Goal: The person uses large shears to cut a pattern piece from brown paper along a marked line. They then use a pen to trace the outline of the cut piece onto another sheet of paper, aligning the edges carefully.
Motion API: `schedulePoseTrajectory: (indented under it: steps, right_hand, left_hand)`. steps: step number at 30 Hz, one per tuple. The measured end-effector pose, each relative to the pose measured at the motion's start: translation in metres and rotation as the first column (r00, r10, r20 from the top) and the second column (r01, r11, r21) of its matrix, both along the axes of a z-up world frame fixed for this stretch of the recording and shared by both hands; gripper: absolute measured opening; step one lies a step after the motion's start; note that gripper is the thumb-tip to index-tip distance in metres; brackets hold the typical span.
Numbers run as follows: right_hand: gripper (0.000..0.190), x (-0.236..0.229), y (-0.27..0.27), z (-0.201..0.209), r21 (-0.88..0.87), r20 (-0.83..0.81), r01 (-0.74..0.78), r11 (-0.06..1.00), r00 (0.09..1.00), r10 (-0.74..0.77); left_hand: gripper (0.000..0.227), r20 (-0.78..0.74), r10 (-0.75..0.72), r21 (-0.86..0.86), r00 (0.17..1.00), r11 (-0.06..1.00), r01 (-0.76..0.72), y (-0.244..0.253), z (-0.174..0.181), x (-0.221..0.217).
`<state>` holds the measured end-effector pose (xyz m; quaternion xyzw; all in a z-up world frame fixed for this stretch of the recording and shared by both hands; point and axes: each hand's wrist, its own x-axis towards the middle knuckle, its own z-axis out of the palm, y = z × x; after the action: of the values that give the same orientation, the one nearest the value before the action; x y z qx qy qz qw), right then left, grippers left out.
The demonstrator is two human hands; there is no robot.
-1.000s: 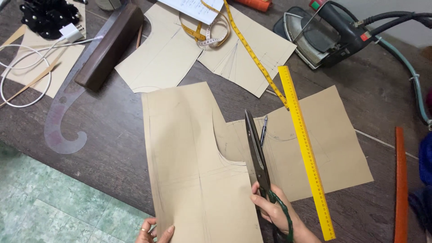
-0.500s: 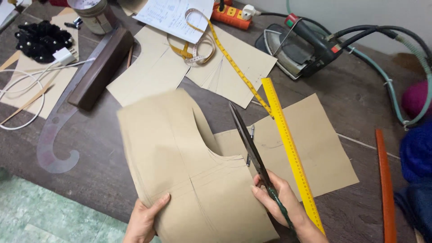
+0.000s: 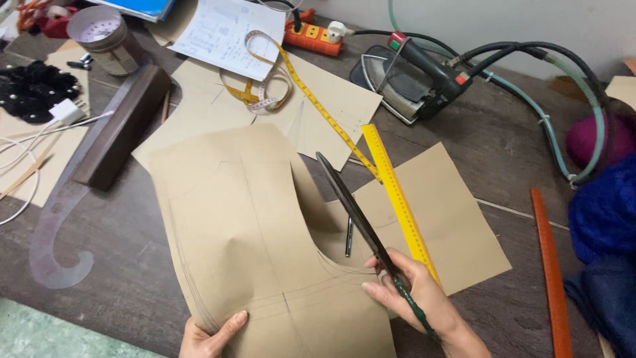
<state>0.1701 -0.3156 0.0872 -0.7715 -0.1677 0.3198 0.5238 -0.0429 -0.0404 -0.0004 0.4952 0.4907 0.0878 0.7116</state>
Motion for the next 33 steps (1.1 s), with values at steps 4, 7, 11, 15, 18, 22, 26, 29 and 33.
schedulePoseTrajectory:
  steps: [4,7,11,15,18,22,26,29,33]
  right_hand:
    - [0.035,-0.004,-0.021,-0.018,0.065,-0.310,0.103,0.992,0.948,-0.078]
    - [0.029,0.000,-0.021,-0.007,0.305,-0.303,-0.119,0.945,0.929,0.215]
    - [0.027,0.002,-0.004,0.006,0.566,-0.346,-0.059,0.822,0.888,0.302]
    - [0.029,0.004,0.006,0.005,0.654,-0.317,-0.045,0.755,0.890,0.327]
    - [0.032,0.005,0.009,0.001,0.688,-0.306,-0.039,0.725,0.890,0.338]
    - [0.027,0.004,0.015,-0.002,0.762,-0.340,0.005,0.648,0.854,0.394]
    - [0.026,0.003,0.021,-0.002,0.755,-0.290,-0.018,0.656,0.888,0.358]
    - [0.024,0.010,0.020,0.002,0.602,-0.213,-0.091,0.794,0.939,0.269]
    - [0.024,0.012,0.007,-0.005,0.146,-0.317,0.011,0.989,0.948,0.036]
  left_hand:
    - [0.032,-0.054,0.013,-0.066,0.998,0.998,-0.017,-0.003,0.014,0.015]
    - [0.034,0.037,0.055,-0.295,0.998,0.955,-0.042,-0.005,0.017,0.022]
    - [0.037,0.136,-0.008,-0.365,0.991,0.929,0.058,-0.006,0.006,0.022]
    - [0.039,0.128,0.031,-0.383,0.991,0.923,0.021,-0.008,0.015,0.023]
    - [0.042,0.131,0.028,-0.404,0.991,0.914,0.027,-0.007,0.008,0.018]
    - [0.043,0.097,0.038,-0.409,0.995,0.912,0.005,-0.009,0.017,0.020]
    - [0.041,0.142,-0.035,-0.414,0.989,0.906,0.091,-0.006,0.010,0.015]
    - [0.038,0.156,-0.049,-0.392,0.987,0.914,0.107,0.000,0.008,0.012]
    - [0.034,0.081,-0.024,-0.304,0.996,0.951,0.047,0.020,0.025,0.012]
